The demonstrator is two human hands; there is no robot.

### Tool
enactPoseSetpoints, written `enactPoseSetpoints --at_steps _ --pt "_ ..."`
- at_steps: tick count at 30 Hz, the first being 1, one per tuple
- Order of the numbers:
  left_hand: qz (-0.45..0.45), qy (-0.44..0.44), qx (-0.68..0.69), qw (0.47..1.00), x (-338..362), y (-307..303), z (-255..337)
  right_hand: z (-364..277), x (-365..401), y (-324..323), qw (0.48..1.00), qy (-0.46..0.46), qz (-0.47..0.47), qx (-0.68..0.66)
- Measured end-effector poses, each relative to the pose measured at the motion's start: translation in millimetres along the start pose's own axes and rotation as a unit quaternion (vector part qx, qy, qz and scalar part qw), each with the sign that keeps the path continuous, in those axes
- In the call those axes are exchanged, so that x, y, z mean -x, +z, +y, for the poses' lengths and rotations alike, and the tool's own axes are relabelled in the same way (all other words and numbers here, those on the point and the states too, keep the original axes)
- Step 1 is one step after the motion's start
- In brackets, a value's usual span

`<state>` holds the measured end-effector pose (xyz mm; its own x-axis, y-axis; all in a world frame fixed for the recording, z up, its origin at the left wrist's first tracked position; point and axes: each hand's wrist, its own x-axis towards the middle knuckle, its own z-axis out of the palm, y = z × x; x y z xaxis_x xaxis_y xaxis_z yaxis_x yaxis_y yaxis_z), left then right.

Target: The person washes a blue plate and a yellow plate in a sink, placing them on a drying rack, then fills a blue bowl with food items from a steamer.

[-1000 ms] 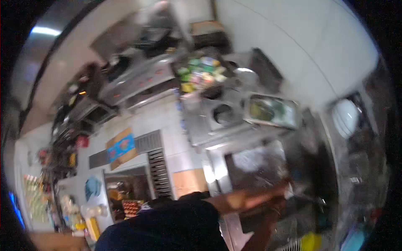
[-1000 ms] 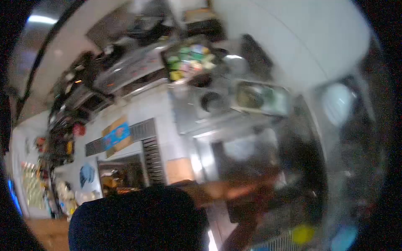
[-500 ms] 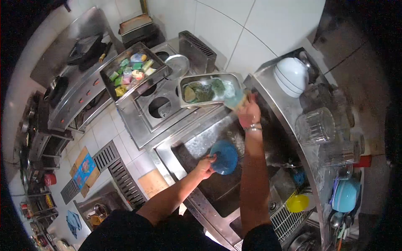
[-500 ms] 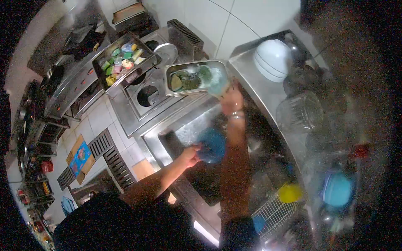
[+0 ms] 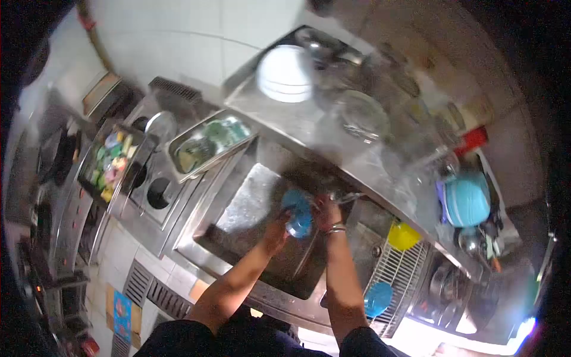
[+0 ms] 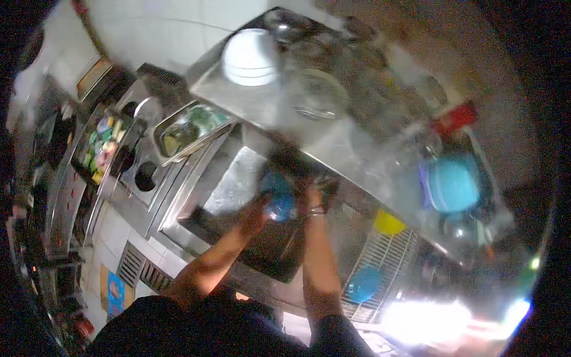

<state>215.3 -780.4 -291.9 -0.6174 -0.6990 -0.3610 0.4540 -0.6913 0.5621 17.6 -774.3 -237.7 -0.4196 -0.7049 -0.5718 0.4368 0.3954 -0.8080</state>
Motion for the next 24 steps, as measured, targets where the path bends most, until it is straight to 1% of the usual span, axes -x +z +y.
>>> enactPoseSetpoints --at_steps 1,2,3,4,5,6,7,8,9,11,13,14,16,17,18,19,20,21,22,23,24 --pt "-0.024 0.028 -0.123 0.992 -7 21 -1 -13 25 10 0.994 0.022 0.037 -0.098" --pt "-0.042 0.062 -0.242 0.967 -15 42 -1 -13 27 -2 0.994 -0.002 0.034 -0.105" --pt "-0.064 0.053 -0.486 0.87 -2 83 23 -13 29 -14 0.993 -0.027 0.029 -0.113" --pt "-0.079 0.048 -0.601 0.794 1 98 27 -12 26 -25 0.991 -0.071 0.006 -0.114" --pt "-0.095 0.049 -0.704 0.702 4 113 30 -7 21 -35 0.987 -0.112 -0.017 -0.114" --pt "-0.176 0.195 -0.674 0.691 -1 108 23 -1 17 -43 0.981 -0.154 -0.04 -0.114" --pt "-0.225 0.262 -0.652 0.674 -9 103 19 4 11 -50 0.972 -0.197 -0.062 -0.114" --pt "-0.272 0.329 -0.627 0.652 -18 97 15 12 8 -56 0.969 -0.204 -0.051 -0.13" --pt "-0.298 0.308 -0.617 0.66 -27 92 9 23 6 -65 0.968 -0.241 0.052 0.044" --pt "-0.336 0.283 -0.607 0.662 -53 85 4 45 0 -78 0.928 -0.261 0.164 0.209" --pt "-0.305 0.189 -0.698 0.62 -85 89 6 82 -4 -86 0.929 -0.291 0.167 0.155" --pt "-0.313 0.186 -0.7 0.615 -103 92 4 99 -5 -86 0.928 -0.308 0.165 0.128" --pt "-0.198 0.13 -0.717 0.655 -133 98 9 112 -3 -79 0.926 -0.333 0.159 0.084" --pt "-0.199 0.13 -0.722 0.65 -122 119 26 114 -1 -74 0.924 -0.342 0.156 0.067" --pt "-0.155 0.198 -0.744 0.62 -94 156 53 102 15 -73 0.946 -0.289 0.139 -0.04" --pt "-0.109 0.264 -0.759 0.585 -80 178 70 95 29 -71 0.955 -0.229 0.12 -0.146" --pt "-0.133 0.249 -0.783 0.554 -121 145 57 88 37 -66 0.955 -0.229 0.119 -0.15" --pt "-0.133 0.249 -0.785 0.552 -105 158 73 84 40 -65 0.948 -0.215 0.145 -0.181" --pt "-0.159 0.2 -0.8 0.542 -87 169 88 80 44 -63 0.941 -0.201 0.172 -0.212" --pt "-0.171 0.176 -0.807 0.537 -80 165 97 92 28 -69 0.941 -0.2 0.171 -0.213" --pt "-0.183 0.152 -0.814 0.53 -73 161 105 115 -5 -82 0.951 -0.238 0.115 -0.164"
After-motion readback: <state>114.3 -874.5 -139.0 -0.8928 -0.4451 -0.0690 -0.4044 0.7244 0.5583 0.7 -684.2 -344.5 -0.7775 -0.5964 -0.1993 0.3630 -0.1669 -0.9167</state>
